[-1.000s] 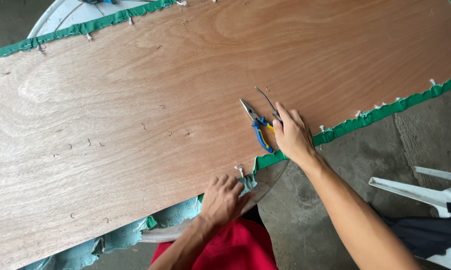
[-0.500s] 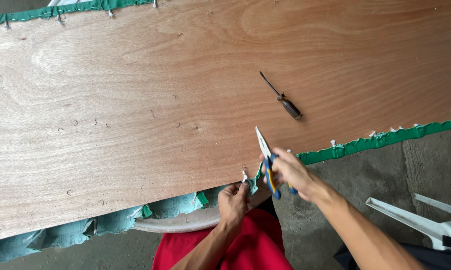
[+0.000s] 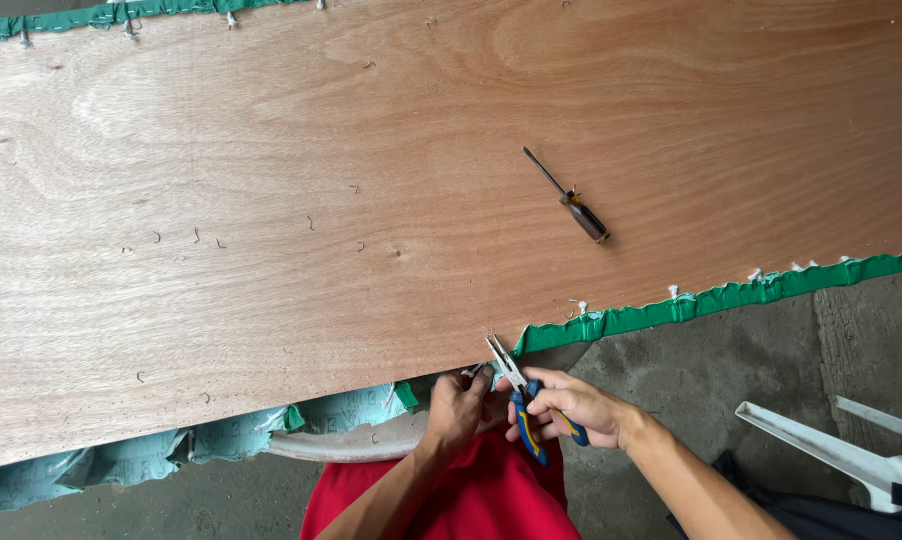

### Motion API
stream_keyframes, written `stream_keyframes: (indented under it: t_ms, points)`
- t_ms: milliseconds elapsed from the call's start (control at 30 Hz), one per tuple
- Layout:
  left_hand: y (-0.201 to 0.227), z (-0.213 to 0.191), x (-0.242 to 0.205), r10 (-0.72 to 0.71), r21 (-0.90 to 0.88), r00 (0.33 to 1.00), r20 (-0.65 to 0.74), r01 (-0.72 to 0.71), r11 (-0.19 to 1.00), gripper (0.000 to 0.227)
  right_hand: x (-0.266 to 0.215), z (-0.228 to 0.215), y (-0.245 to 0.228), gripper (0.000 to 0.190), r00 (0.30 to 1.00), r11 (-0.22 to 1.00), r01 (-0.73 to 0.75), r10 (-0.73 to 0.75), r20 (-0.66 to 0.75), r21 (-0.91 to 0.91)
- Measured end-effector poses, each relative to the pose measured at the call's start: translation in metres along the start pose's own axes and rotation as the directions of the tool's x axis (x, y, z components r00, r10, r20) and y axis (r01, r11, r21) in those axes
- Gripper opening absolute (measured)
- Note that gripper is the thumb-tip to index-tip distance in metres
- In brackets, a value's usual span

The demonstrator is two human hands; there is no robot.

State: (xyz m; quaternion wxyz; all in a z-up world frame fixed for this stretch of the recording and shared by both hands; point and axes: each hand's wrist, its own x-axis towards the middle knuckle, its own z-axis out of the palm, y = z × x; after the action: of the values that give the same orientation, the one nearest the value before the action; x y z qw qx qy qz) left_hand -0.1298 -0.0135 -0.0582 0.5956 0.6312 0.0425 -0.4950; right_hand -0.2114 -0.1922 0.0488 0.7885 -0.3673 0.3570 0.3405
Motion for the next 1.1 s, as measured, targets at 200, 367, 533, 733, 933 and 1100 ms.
stream_keyframes:
  t_ms: [200,367,533,733,933,1100]
  points:
    - [-0.005,-0.007,0.009,0.026,-0.087,0.996,0.083,-0.019,0.996,0.024,0.029,-0.004,0.046,0.021,0.995,0.971,0.092,-0.083,-0.046,0.219]
    - [-0.008,-0.010,0.009,0.023,-0.092,0.995,0.097,-0.014,0.996,0.023,0.067,0.012,0.087,0.027,0.797,0.880,0.290,-0.440,-0.415,-0.375]
    - [-0.005,-0.011,0.010,0.008,-0.045,0.997,0.075,-0.005,0.999,0.021,0.054,0.017,0.088,0.019,0.776,0.873,0.294,-0.456,-0.435,-0.389]
    - [-0.009,-0.009,0.012,0.042,-0.022,0.997,0.068,-0.040,0.999,0.022,0.011,0.016,0.065,0.050,0.997,0.997,0.053,-0.049,-0.057,0.064]
    - [-0.007,-0.011,0.012,-0.021,-0.020,0.997,0.070,0.023,1.000,0.024,0.015,0.002,0.022,0.045,0.986,0.989,-0.040,0.015,0.167,0.145]
    - [0.002,-0.014,0.009,0.018,-0.062,0.992,0.123,-0.011,0.998,0.022,0.011,-0.011,0.005,0.049,0.952,0.989,-0.133,0.109,0.285,0.064]
